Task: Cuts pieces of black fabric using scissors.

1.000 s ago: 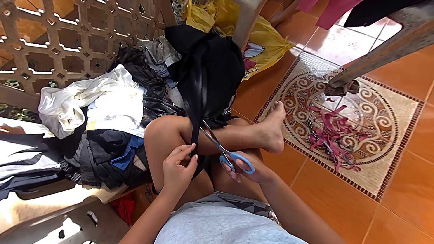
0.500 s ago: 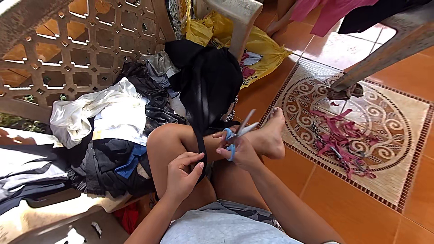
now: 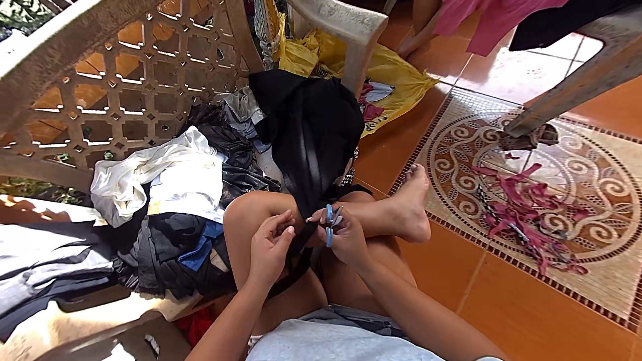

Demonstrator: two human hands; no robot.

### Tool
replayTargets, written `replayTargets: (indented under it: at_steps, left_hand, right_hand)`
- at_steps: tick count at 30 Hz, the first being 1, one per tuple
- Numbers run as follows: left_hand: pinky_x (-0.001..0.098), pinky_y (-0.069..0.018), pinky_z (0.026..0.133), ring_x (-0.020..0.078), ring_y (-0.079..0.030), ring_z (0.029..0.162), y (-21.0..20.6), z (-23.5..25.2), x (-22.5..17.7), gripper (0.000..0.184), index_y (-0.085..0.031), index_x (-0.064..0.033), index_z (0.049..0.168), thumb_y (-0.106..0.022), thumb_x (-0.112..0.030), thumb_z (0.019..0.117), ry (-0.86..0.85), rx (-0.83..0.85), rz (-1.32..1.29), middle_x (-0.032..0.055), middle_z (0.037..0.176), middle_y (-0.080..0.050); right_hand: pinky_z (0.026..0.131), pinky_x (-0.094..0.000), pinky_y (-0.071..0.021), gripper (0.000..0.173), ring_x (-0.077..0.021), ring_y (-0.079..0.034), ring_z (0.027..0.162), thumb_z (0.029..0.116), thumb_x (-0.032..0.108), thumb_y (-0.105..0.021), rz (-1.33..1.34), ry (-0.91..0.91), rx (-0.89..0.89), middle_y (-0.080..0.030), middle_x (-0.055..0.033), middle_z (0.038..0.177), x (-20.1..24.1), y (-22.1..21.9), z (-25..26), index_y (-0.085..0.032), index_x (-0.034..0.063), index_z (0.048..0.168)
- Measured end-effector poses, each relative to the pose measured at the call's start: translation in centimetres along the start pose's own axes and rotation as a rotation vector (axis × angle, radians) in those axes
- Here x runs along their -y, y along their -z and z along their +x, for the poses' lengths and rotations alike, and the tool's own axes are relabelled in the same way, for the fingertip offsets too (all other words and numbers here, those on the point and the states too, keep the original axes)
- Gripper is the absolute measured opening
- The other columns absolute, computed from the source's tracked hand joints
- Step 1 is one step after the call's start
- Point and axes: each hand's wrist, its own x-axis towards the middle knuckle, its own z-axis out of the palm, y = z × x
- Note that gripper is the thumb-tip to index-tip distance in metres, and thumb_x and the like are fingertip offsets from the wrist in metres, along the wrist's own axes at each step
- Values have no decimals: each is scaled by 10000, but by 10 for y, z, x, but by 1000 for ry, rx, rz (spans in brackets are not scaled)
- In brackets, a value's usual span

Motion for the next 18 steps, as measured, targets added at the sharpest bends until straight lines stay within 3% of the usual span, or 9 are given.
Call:
replayTargets:
  at_steps: [3, 8, 11, 14, 16, 18]
  left_hand:
    - [290, -585, 882, 118, -695, 1003, -9, 12, -18, 383, -515, 105, 1378, -496, -26, 1018, 216, 58, -95, 152, 1210, -662]
    - [308, -599, 830, 152, -704, 943, -26, 20, -23, 386, -484, 70, 1406, -516, 5, 1027, 435, 38, -294, 159, 1226, -640]
    - [296, -594, 814, 150, -701, 913, -33, 14, -27, 373, -422, 63, 1400, -481, 39, 1032, 530, -52, -436, 141, 1188, -627]
    - [294, -599, 794, 150, -698, 854, -39, 1, -32, 272, -455, 42, 1318, -475, 16, 1047, 642, -133, -558, 104, 1051, -629]
    - [305, -595, 802, 156, -708, 847, -37, 0, -34, 205, -487, 15, 1268, -451, -45, 1075, 732, -86, -588, 92, 993, -669]
    - [330, -594, 830, 170, -719, 885, -33, 5, -34, 225, -483, 2, 1293, -435, -86, 1091, 763, 3, -586, 95, 1012, -693]
  right_hand:
    - [843, -176, -573, 236, 16, -689, 942, 771, -21, -715, -30, 65, 62, -741, 96, 958, 8, 3, -9, -659, 140, 934]
    - [845, -172, -577, 219, 10, -694, 968, 833, 56, -752, 12, 97, 82, -745, 106, 998, 20, 10, -18, -679, 191, 989]
    - [862, -168, -570, 229, 3, -694, 991, 878, 61, -741, 61, 114, 84, -746, 105, 1038, 23, 15, -20, -688, 212, 1042]
    - [878, -172, -568, 210, -1, -698, 996, 891, 95, -749, 66, 127, 76, -749, 109, 1041, 28, 17, -19, -687, 224, 1044]
    - [876, -172, -569, 193, 2, -699, 995, 895, 126, -756, 67, 125, 74, -750, 115, 1044, 30, 18, -18, -682, 238, 1034]
    - [879, -175, -568, 189, -1, -698, 998, 896, 147, -761, 79, 124, 83, -749, 112, 1046, 30, 19, -19, -687, 243, 1042]
